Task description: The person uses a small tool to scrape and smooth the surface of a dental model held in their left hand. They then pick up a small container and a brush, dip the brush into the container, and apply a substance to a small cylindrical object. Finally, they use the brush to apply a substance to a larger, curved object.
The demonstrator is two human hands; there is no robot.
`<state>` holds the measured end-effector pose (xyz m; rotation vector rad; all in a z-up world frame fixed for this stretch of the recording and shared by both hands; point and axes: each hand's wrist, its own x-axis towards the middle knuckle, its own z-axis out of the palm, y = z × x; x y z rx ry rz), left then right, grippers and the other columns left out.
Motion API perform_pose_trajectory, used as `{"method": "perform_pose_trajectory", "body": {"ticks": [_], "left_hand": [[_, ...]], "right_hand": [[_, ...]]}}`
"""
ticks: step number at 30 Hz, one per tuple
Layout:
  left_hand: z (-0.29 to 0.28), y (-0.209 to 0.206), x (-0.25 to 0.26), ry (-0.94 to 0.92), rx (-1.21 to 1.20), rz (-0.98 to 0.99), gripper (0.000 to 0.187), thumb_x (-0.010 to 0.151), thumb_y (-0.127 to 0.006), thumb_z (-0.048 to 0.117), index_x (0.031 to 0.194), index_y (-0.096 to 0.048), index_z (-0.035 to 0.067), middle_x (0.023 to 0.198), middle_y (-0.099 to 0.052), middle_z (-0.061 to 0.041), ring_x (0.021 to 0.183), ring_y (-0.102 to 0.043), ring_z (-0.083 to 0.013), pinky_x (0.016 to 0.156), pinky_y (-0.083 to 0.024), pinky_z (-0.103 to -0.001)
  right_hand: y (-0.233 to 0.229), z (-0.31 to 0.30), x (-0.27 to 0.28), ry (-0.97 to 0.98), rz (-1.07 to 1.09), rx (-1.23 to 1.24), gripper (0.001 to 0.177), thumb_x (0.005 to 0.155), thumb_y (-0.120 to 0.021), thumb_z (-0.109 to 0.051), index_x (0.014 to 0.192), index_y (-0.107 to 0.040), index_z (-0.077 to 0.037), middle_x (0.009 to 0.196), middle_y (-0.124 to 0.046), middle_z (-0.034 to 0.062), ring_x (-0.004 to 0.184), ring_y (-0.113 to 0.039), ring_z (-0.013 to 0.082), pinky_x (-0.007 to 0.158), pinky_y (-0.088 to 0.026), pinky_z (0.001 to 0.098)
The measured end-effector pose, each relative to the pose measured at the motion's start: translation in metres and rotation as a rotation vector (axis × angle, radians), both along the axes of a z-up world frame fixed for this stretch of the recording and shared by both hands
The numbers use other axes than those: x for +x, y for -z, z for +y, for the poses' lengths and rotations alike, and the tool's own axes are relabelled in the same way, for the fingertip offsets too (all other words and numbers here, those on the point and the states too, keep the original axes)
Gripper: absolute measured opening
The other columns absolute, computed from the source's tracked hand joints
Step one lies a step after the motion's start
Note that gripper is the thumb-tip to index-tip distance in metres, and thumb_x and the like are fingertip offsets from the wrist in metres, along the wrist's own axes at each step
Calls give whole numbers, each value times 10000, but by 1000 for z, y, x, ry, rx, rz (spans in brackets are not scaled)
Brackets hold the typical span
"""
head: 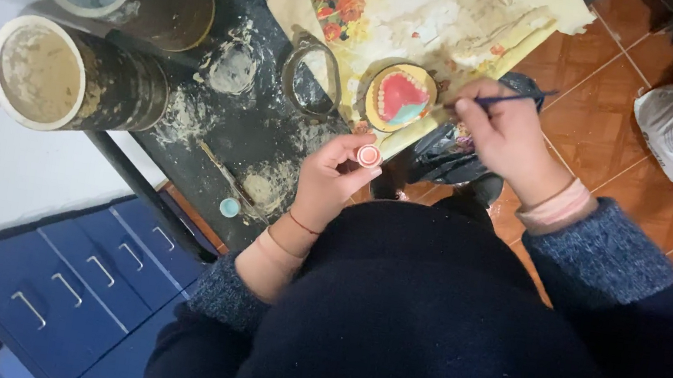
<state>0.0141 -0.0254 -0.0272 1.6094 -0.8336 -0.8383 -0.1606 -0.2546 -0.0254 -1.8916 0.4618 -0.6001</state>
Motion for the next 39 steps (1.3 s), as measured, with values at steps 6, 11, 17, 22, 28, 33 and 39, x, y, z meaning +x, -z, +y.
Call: {"method": "perform_pose_trajectory", "body": {"ticks": [6, 11, 17, 22, 28, 33, 39], "left_hand": [[0, -5, 0, 15, -34, 20, 392, 882, -793, -4, 1255, -674, 29, 1018, -723, 23, 897, -641, -34, 809, -521, -197], [0, -1, 3, -4, -27, 58, 408, 869, -785, -14, 1258, -666, 23, 1029, -731, 18, 909, -656, -40, 823, -533, -200], [0, -1, 2, 7, -55, 40, 391, 876, -784, -25, 1248, -669, 20, 1029, -731, 17, 922, -661, -46, 830, -533, -201], [3, -2, 4, -11, -4, -37, 381, 875, -810, -25, 1235, -693, 16, 990, -726, 12, 859, -620, -46, 785, -512, -202], [7, -7, 7, -19, -109, 150, 413, 878, -762, -26, 1275, -656, 17, 1086, -723, 16, 980, -669, -59, 890, -538, -214], [15, -4, 9, -47, -112, 143, 374, 896, -759, -44, 1254, -666, 7, 1058, -726, 3, 972, -675, -69, 896, -551, -230], [24, -9, 8, -114, -113, 163, 353, 894, -770, -17, 1236, -692, 18, 1056, -718, 19, 955, -658, -52, 871, -543, -215]], "right_hand": [[-4, 6, 1, -57, -227, -118, 153, 1066, -587, -79, 1172, -674, -12, 1047, -731, 66, 800, -677, 120, 766, -584, 287], [-7, 17, -19, -10, -92, -226, 83, 1007, -627, -52, 1053, -690, -23, 902, -685, 98, 819, -675, 200, 744, -536, 330], [-19, -7, -2, 9, -83, -11, 127, 1047, -597, -91, 1096, -688, -16, 1008, -734, 95, 851, -676, 199, 782, -564, 315], [-16, -9, -5, -16, -59, -229, 117, 1014, -648, -78, 1064, -716, 3, 953, -717, 130, 840, -675, 207, 766, -539, 333], [-18, -28, 22, -72, 34, -156, 116, 1019, -597, -76, 1031, -689, -6, 904, -697, 89, 780, -651, 169, 717, -538, 311], [-26, -42, 75, -269, -28, -39, 103, 1027, -622, -74, 1081, -672, -2, 927, -691, 62, 838, -641, 138, 745, -532, 293], [-45, -45, 68, -97, 163, -89, 113, 999, -611, -108, 999, -687, -25, 769, -679, 61, 708, -671, 171, 663, -524, 327]]}}
